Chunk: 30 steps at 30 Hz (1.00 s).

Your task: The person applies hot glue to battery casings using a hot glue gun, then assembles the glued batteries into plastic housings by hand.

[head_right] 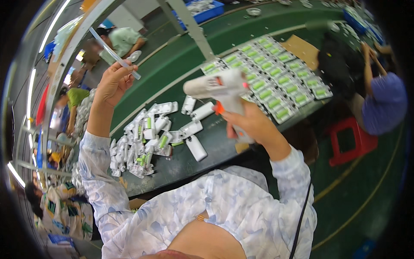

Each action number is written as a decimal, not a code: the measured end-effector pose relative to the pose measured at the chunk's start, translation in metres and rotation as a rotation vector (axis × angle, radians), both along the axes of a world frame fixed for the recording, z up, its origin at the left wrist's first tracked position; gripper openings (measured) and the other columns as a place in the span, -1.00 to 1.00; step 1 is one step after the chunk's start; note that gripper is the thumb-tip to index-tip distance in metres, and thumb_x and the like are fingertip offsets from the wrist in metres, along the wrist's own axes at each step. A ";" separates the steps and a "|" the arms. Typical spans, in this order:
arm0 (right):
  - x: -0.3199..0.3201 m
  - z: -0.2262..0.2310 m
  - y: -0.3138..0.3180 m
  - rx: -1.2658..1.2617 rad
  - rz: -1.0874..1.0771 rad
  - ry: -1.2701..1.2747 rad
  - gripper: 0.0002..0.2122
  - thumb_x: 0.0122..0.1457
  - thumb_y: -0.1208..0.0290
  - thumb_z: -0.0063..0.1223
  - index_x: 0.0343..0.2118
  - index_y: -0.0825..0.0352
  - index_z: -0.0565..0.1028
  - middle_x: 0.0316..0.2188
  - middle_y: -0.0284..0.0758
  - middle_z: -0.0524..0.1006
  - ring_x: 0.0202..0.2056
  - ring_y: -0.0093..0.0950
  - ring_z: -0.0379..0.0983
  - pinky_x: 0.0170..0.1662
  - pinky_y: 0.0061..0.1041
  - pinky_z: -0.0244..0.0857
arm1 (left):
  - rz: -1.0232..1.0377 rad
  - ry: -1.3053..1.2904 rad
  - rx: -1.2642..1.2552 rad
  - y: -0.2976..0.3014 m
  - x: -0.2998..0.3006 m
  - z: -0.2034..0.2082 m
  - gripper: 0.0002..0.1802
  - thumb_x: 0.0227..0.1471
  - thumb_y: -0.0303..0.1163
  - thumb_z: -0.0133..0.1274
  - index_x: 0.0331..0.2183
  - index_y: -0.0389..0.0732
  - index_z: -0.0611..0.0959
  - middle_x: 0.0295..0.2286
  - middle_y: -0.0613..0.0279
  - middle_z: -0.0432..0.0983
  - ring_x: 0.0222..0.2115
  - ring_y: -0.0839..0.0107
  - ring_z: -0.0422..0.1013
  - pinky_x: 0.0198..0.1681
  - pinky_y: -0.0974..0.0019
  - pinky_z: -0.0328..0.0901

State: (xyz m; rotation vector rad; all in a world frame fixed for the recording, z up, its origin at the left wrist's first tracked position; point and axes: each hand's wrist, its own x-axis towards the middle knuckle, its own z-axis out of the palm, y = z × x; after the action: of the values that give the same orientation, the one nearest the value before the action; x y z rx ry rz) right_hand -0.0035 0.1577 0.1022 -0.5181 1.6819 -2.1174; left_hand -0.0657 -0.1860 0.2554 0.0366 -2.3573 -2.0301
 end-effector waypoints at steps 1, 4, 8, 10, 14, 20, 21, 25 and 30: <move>-0.003 0.001 -0.010 0.029 -0.003 0.040 -0.70 0.21 0.33 0.03 -0.08 0.42 0.44 -0.48 -0.37 0.49 -0.62 -0.60 0.42 -0.56 -0.60 0.23 | -0.048 0.026 0.026 0.016 0.003 -0.006 -0.74 0.00 -0.48 0.20 -0.22 -0.19 0.52 -0.47 0.33 0.51 -0.51 0.60 0.40 -0.49 0.58 0.29; -0.002 0.004 -0.023 0.166 -0.041 0.005 -0.72 0.21 0.31 0.06 -0.13 0.41 0.42 -0.53 -0.37 0.46 -0.61 -0.59 0.45 -0.57 -0.60 0.25 | -0.344 0.108 0.031 0.071 0.022 0.002 -0.76 0.09 -0.37 0.15 -0.20 -0.26 0.59 -0.52 0.35 0.46 -0.51 0.51 0.47 -0.45 0.52 0.35; -0.001 0.007 -0.036 0.302 -0.043 0.032 -0.66 0.18 0.28 0.10 -0.10 0.42 0.39 -0.51 -0.38 0.46 -0.58 -0.58 0.46 -0.51 -0.58 0.33 | -0.521 0.366 -0.167 0.116 0.048 -0.002 -0.75 0.16 -0.33 0.11 -0.27 -0.36 0.63 -0.49 0.29 0.50 -0.46 0.53 0.51 -0.37 0.48 0.40; 0.000 0.013 -0.040 0.353 -0.040 0.066 -0.65 0.18 0.29 0.09 -0.08 0.44 0.39 -0.50 -0.38 0.46 -0.57 -0.58 0.46 -0.48 -0.55 0.37 | -0.562 0.588 -0.308 0.120 0.044 -0.014 -0.75 0.16 -0.36 0.12 -0.25 -0.39 0.62 -0.47 0.29 0.49 -0.45 0.54 0.50 -0.37 0.48 0.38; 0.003 0.020 -0.045 0.404 -0.036 0.110 -0.78 0.22 0.30 0.07 -0.22 0.33 0.40 -0.52 -0.44 0.43 -0.56 -0.62 0.43 -0.50 -0.61 0.28 | -0.459 0.794 -0.706 0.114 0.048 -0.014 -0.84 0.06 -0.41 0.19 -0.31 -0.30 0.66 -0.53 0.19 0.38 -0.54 0.36 0.43 -0.48 0.36 0.29; -0.005 0.012 -0.045 0.390 -0.075 0.209 -0.69 0.19 0.28 0.09 -0.17 0.46 0.40 -0.53 -0.35 0.46 -0.58 -0.56 0.46 -0.48 -0.54 0.36 | -0.387 1.071 -1.085 0.126 0.043 -0.025 -0.80 -0.07 -0.35 0.20 -0.53 -0.27 0.56 -0.56 0.12 0.37 -0.56 0.08 0.37 -0.52 0.13 0.22; -0.004 0.015 -0.045 0.406 -0.074 0.192 -0.68 0.19 0.28 0.09 -0.17 0.46 0.40 -0.52 -0.34 0.46 -0.58 -0.56 0.46 -0.47 -0.54 0.36 | -0.368 1.073 -1.119 0.125 0.040 -0.023 -0.81 -0.09 -0.36 0.23 -0.49 -0.27 0.60 -0.58 0.13 0.36 -0.58 0.16 0.37 -0.52 0.21 0.22; -0.002 0.025 -0.043 0.441 -0.092 0.135 -0.68 0.20 0.29 0.09 -0.16 0.48 0.40 -0.48 -0.32 0.48 -0.57 -0.57 0.45 -0.45 -0.54 0.36 | -0.410 0.692 -0.927 0.121 0.038 -0.023 -0.79 -0.07 -0.36 0.29 -0.40 -0.27 0.65 -0.56 0.21 0.42 -0.60 0.45 0.33 -0.53 0.38 0.21; -0.005 0.014 -0.037 0.411 -0.102 0.214 -0.71 0.20 0.31 0.08 -0.18 0.46 0.41 -0.47 -0.34 0.48 -0.55 -0.61 0.43 -0.48 -0.56 0.34 | -0.565 1.222 -0.850 0.141 0.054 -0.010 -0.82 -0.10 -0.44 0.18 -0.49 -0.24 0.48 -0.51 0.13 0.40 -0.52 0.16 0.43 -0.51 0.23 0.33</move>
State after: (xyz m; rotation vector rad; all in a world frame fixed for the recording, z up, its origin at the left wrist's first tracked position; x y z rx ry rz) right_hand -0.0081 0.1212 0.1160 -0.5547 2.2334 -1.7547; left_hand -0.0112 -0.0452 0.2453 -1.4797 -2.0894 -0.4801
